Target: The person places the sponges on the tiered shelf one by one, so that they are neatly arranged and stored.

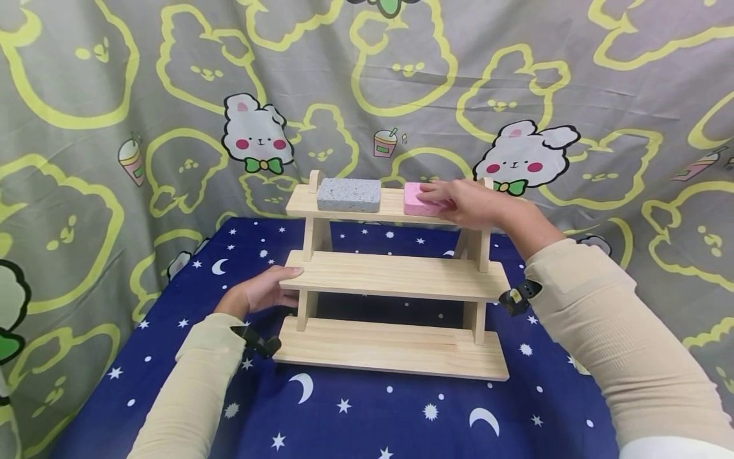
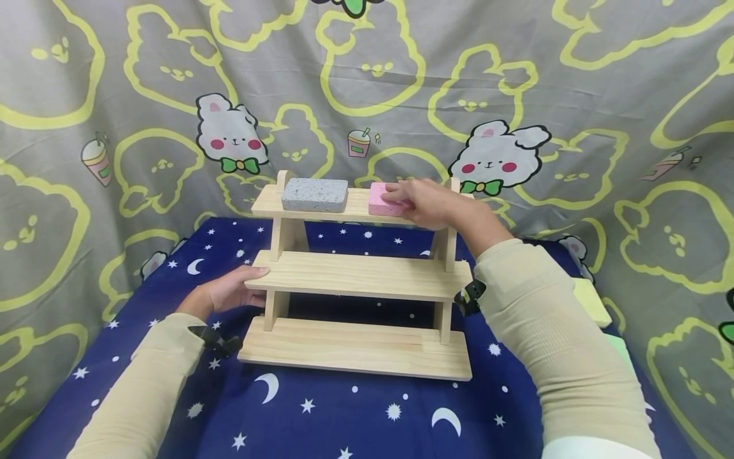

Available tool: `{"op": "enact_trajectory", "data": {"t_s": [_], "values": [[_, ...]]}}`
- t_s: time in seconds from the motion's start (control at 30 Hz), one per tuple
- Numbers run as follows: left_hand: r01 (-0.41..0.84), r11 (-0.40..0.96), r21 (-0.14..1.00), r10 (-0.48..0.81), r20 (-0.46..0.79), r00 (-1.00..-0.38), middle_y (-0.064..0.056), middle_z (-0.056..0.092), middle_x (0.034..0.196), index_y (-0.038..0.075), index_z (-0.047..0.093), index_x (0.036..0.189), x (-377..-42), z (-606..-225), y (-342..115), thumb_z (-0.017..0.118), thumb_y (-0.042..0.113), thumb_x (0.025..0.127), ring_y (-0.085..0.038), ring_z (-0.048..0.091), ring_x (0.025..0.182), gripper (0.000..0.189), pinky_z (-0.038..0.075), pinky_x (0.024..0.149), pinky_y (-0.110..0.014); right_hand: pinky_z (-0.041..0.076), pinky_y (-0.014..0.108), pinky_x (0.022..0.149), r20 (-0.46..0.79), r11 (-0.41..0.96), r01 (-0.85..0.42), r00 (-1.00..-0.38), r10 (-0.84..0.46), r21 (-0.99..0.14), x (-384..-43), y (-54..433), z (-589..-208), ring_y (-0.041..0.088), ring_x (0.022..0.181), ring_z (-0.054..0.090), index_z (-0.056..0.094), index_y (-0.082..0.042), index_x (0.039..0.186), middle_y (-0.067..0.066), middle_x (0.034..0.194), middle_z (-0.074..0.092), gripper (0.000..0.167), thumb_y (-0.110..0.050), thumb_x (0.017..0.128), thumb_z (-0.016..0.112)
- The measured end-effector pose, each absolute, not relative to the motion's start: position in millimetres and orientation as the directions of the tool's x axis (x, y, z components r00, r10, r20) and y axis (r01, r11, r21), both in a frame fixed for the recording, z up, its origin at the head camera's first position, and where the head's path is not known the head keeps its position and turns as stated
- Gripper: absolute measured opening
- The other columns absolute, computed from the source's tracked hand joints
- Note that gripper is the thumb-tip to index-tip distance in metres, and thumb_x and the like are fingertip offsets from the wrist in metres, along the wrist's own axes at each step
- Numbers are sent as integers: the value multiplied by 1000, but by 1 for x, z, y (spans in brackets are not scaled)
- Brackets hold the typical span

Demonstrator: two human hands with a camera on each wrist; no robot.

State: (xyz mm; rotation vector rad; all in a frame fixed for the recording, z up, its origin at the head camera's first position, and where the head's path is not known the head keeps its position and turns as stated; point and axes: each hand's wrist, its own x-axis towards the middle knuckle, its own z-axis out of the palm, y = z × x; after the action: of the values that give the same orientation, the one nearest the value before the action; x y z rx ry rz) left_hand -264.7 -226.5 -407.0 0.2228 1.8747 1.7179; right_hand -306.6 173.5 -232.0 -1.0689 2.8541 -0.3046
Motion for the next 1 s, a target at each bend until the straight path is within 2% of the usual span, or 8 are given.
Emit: {"op": "enact_trajectory", "data": {"t_s": [0.2, 0.33, 0.5, 0.77, 1.0], "values": [[-261, 157, 952, 491, -305, -816, -29, 41, 136, -6, 28, 142, -266, -408, -226, 41, 33, 94, -37, 46, 123, 64, 43, 97, -53, 25, 56, 109, -4, 759, -613, -777, -629, -217, -305, 178, -234, 35, 141, 21, 41, -17, 143, 8, 153, 28, 58, -9, 89, 61], [-262, 158, 952, 490, -306, -816, -29, 41, 136, -6, 28, 142, -267, -409, -226, 42, 34, 94, -38, 46, 123, 64, 43, 97, -53, 25, 55, 109, 17, 766, -605, -787, -616, -216, -305, 182, -236, 35, 141, 21, 44, -15, 142, 10, 153, 28, 57, -10, 88, 63], [-264, 159, 951, 494, -308, -813, -29, 42, 136, -6, 28, 142, -266, -408, -227, 42, 35, 94, -39, 46, 123, 64, 43, 97, -53, 20, 59, 110, 28, 771, -598, -794, -607, -218, -305, 189, -236, 34, 142, 19, 45, -13, 141, 10, 153, 28, 55, -12, 88, 63], [-260, 159, 952, 500, -305, -810, -29, 41, 136, -6, 28, 142, -266, -407, -227, 43, 35, 94, -39, 46, 124, 65, 43, 97, -53, 25, 57, 108, 42, 781, -563, -818, -574, -269, -301, 202, -235, 38, 141, 19, 42, -14, 142, 9, 155, 25, 59, -16, 88, 65], [-263, 154, 952, 500, -305, -811, -28, 42, 135, -6, 28, 142, -266, -407, -227, 42, 35, 93, -38, 47, 122, 65, 43, 97, -53, 22, 59, 108, 61, 794, -537, -837, -544, -285, -298, 216, -237, 39, 140, 20, 42, -13, 143, 10, 154, 25, 59, -15, 89, 64]]}}
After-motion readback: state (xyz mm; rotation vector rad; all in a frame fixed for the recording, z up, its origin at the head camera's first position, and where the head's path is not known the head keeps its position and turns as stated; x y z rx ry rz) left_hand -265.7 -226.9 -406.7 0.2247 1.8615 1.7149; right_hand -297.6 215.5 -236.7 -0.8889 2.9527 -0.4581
